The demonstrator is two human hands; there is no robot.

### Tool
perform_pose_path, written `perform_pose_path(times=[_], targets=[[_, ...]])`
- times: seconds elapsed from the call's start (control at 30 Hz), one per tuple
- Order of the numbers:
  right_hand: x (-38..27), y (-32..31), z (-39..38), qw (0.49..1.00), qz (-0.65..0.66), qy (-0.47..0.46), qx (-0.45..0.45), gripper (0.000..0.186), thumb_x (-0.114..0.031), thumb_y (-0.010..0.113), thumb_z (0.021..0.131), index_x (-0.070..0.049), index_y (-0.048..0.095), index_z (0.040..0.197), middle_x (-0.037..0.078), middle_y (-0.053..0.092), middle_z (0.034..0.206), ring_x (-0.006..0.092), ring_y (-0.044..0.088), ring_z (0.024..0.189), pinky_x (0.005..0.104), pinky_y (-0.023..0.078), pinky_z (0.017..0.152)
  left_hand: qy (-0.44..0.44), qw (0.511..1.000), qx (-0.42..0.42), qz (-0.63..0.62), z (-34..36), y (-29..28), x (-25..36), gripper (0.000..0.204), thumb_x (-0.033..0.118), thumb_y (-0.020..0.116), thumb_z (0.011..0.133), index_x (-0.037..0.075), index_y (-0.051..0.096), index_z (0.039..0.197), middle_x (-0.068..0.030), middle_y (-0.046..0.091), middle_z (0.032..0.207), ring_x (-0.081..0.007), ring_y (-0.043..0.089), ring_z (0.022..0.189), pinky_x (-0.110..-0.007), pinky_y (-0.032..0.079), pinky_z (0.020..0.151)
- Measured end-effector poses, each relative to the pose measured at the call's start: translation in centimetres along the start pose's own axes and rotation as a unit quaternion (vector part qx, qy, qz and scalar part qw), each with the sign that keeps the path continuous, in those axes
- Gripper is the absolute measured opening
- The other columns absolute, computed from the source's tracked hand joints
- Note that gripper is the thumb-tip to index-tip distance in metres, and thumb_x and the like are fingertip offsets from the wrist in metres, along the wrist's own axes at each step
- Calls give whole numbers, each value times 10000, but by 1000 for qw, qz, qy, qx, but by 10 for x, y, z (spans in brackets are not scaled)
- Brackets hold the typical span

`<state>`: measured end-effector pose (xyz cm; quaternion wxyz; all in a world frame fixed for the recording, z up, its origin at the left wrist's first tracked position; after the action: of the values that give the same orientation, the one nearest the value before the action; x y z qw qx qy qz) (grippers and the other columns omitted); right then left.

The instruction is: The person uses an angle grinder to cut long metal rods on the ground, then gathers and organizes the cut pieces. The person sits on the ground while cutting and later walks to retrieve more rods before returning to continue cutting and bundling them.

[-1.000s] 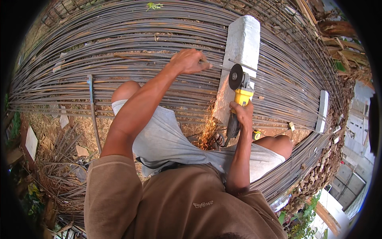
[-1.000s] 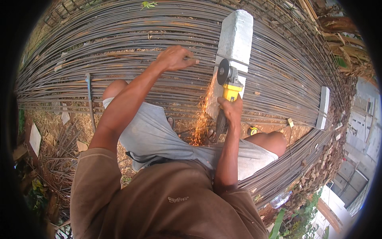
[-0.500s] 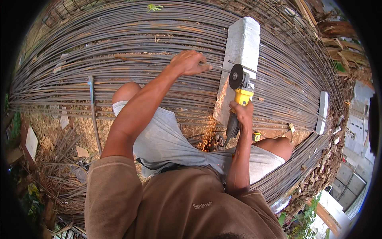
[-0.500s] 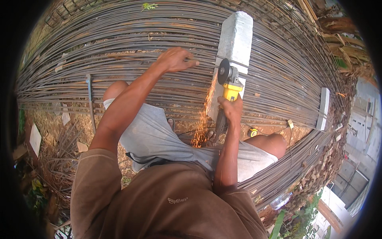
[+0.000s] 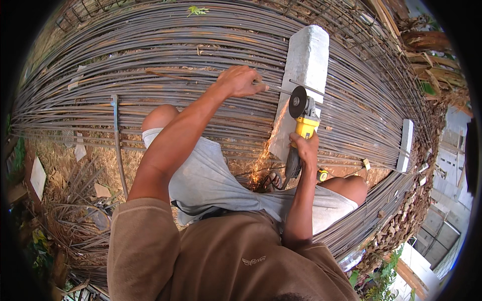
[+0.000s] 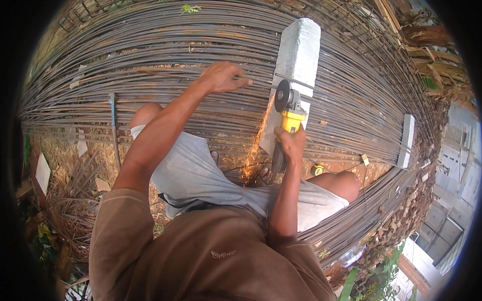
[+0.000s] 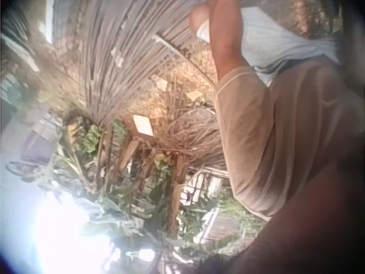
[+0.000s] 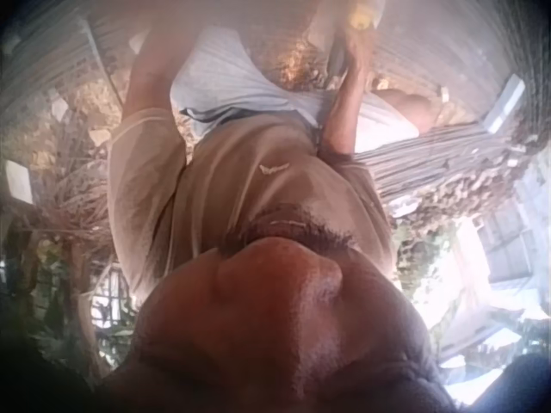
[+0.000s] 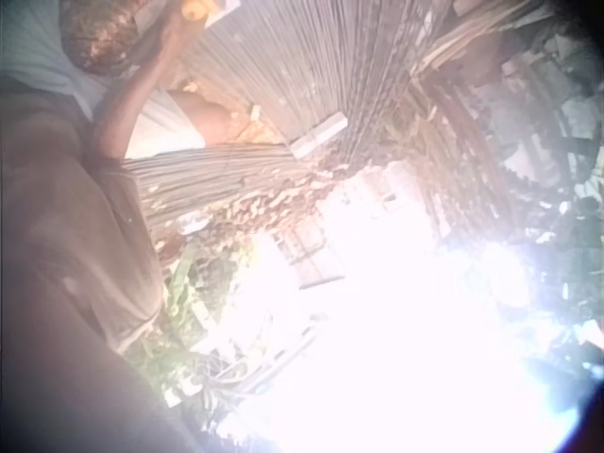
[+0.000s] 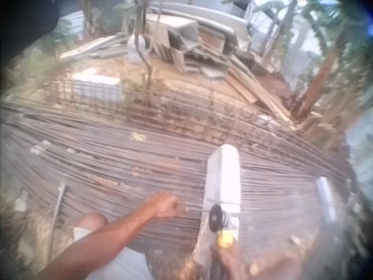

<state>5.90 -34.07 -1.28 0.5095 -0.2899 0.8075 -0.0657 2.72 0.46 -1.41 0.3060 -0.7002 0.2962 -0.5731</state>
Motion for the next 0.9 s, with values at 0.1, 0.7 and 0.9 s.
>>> perform_pose_path(times=[0.1, 0.7, 0.9], targets=[[-2, 1, 7, 1000, 13, -20, 8, 474, -122, 823, 819, 63, 680, 1231, 118, 771, 990, 199, 731, 752, 364, 604, 653, -7, 1000, -14, -5, -1, -2, 2, 610, 654, 731, 1025, 103, 876, 1242, -250, 823, 980, -442, 800, 1018, -551, 618, 952], [2, -1, 5, 1000, -30, -4, 8, 443, -114, 832, 844, 56, 689, 1227, 95, 770, 933, 185, 724, 699, 351, 596, 641, -24, 999, -23, -10, 2, 1, 0, 639, 678, 748, 1009, 104, 877, 1257, -244, 838, 1032, -433, 808, 1037, -550, 622, 968], [1, 1, 7, 1000, -17, -14, 8, 445, -110, 830, 844, 60, 687, 1229, 106, 770, 939, 188, 724, 710, 358, 601, 643, -3, 1000, -12, 2, 1, 1, -2, 631, 663, 732, 1021, 103, 871, 1275, -238, 841, 1052, -435, 807, 1042, -556, 623, 965]])
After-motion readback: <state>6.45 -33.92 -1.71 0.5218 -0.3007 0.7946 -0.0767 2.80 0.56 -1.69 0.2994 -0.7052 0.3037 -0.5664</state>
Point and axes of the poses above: each hand's wrist, its own z-axis towards the middle knuckle, its own y-axis out of the palm, x = y × z, the point moved 3 cm from there along z, towards the middle knuckle
